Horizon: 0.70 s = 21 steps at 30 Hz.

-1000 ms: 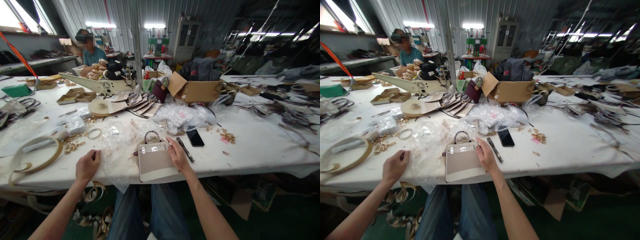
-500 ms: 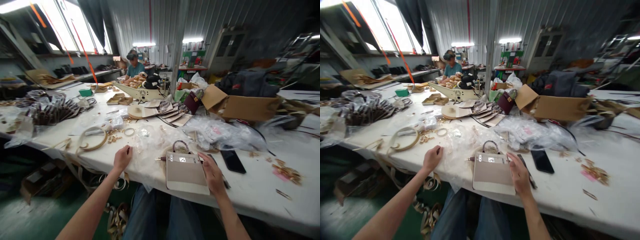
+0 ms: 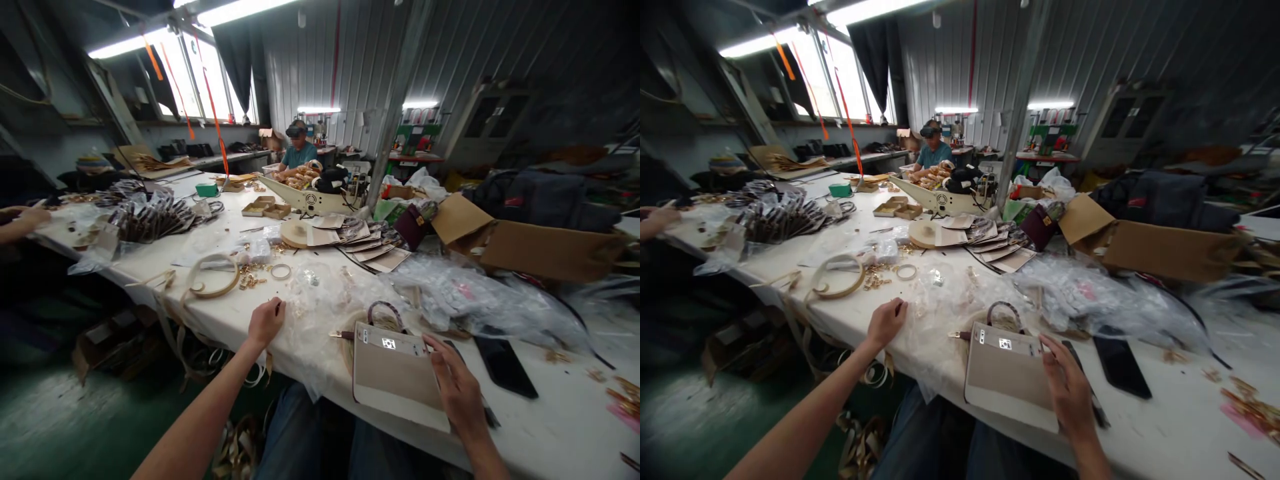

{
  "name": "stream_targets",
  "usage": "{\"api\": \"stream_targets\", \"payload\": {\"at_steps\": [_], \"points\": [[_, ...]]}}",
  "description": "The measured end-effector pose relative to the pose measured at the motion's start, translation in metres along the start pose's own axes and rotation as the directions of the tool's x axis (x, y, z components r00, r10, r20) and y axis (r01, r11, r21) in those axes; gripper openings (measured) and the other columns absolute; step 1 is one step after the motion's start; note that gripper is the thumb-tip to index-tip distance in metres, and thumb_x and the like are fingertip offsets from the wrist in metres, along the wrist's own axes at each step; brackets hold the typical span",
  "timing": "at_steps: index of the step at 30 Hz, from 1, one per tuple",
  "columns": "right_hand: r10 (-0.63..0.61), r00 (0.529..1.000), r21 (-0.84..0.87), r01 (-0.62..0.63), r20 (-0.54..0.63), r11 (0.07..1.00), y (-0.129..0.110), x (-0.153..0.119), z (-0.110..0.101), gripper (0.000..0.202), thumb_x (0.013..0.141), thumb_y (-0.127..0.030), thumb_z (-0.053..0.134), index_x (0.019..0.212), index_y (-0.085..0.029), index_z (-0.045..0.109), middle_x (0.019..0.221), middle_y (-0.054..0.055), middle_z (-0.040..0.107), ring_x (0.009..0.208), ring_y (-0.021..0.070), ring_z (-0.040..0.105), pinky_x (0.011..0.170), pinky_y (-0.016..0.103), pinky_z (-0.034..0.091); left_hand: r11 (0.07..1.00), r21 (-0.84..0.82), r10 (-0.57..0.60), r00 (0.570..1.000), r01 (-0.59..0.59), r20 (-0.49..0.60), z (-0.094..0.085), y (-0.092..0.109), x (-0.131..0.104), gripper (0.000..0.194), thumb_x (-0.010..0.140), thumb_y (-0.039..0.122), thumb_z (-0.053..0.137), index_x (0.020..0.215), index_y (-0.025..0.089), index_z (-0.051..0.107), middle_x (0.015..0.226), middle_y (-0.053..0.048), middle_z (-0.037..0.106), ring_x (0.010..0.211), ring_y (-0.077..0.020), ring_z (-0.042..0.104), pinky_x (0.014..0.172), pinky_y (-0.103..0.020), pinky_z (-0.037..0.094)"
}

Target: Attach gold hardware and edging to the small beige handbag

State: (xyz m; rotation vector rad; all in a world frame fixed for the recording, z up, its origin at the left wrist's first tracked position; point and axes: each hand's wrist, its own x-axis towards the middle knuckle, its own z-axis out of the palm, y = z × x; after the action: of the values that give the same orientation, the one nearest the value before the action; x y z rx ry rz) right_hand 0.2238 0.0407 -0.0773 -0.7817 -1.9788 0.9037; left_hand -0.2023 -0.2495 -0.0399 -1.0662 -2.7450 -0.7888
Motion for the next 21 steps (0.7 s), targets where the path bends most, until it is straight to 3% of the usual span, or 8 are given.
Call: {"api": "stream_targets", "payload": {"at_steps": [8,14,18,21], "points": [[0.081,0.997,-0.002,-0.081,-0.002,0.997,0.007,0.0,0.0,0.066,0.108,-0.08,0.062,0.142,-0.027,0.083,0.163,0.012,0.074,0.16,0.0466,0.06,0.145,0.073,0.034,0.995,-0.098,-0.028,1.0,0.028,-0.004,-0.002,0.0,-0.003,0.03,0.115,0.037,0.058,0.09,0.025,0.07,0.094,-0.012,0.083,0.086,-0.0254,0.072,0.08,-0.038,0.036],[0.096,0.995,-0.023,-0.097,-0.01,0.995,-0.004,0.002,-0.002,0.076,0.105,-0.086,0.06,0.14,-0.022,0.084,0.161,0.015,0.075,0.158,0.0477,0.062,0.142,0.069,0.041,0.943,-0.314,-0.109,0.994,0.106,0.009,-0.005,0.002,-0.002,0.035,0.109,0.04,0.065,0.078,0.024,0.066,0.083,-0.009,0.078,0.081,-0.0234,0.068,0.079,-0.035,0.039],[0.067,0.998,-0.029,-0.067,-0.008,0.997,-0.011,0.002,-0.002,0.076,0.108,-0.084,0.057,0.14,-0.021,0.083,0.159,0.017,0.076,0.155,0.0448,0.064,0.139,0.065,0.044,0.809,-0.551,-0.188,0.978,0.207,0.091,-0.026,0.0,0.014,0.057,0.105,0.069,0.068,0.072,0.022,0.069,0.065,-0.006,0.07,0.065,-0.0201,0.064,0.068,-0.033,0.045],[0.052,0.998,-0.019,-0.053,-0.025,0.998,-0.011,0.002,-0.001,0.072,0.109,-0.083,0.057,0.138,-0.021,0.083,0.156,0.017,0.077,0.152,0.0431,0.067,0.136,0.065,0.046,0.653,-0.713,-0.282,0.956,0.254,0.082,-0.058,-0.01,0.015,0.08,0.101,0.093,0.053,0.091,0.017,0.077,0.073,-0.01,0.076,0.061,-0.02,0.067,0.062,-0.033,0.052]]}}
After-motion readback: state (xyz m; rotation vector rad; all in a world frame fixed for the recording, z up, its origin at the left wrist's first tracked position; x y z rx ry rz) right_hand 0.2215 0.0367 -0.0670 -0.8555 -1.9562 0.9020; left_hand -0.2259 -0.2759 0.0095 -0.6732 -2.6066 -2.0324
